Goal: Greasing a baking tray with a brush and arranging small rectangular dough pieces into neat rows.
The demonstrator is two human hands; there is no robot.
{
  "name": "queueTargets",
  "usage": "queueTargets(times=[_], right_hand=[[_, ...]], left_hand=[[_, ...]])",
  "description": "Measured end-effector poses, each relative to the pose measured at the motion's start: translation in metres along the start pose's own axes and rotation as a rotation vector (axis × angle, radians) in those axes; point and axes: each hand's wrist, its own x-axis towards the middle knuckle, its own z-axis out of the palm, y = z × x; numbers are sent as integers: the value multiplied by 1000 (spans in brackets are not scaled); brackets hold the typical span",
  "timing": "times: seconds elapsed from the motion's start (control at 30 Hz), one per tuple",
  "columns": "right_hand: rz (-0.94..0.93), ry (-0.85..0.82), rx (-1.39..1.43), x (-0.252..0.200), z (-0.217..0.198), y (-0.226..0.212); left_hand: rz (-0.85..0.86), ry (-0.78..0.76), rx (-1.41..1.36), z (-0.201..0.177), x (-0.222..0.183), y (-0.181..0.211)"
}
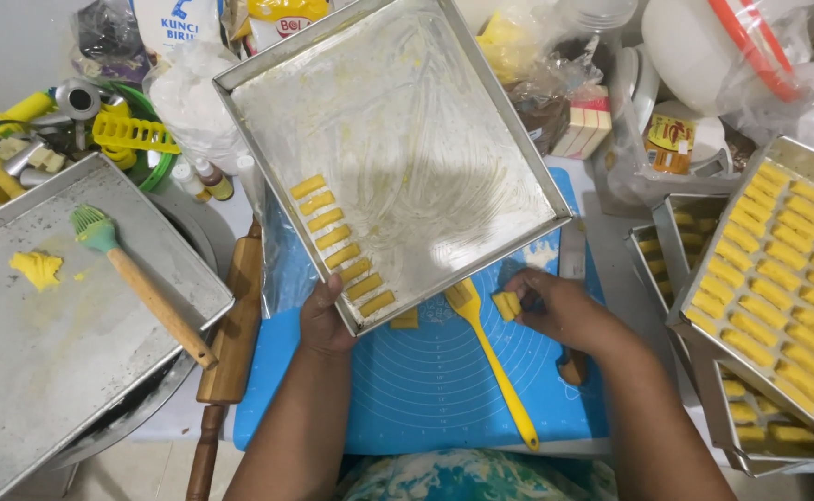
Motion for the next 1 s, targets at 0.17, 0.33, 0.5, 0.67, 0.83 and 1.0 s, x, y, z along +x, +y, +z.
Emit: queueTargets(times=[0.17,0.33,0.5,0.67,0.83,1.0], right_hand=[[-103,-35,75,7,4,18],[-69,-6,157,8,9,18],[14,46,340,16,7,17],[63,84,481,19,3,16],[65,130,543,16,0,15],[4,257,594,16,-1,24]], left_hand=[[14,5,-14,8,-1,3],[1,15,-22,2,-2,0],[12,39,-5,8,-2,0],[15,40,4,7,0,0],[22,36,9,12,-1,2],[19,10,33,-7,2,-2]])
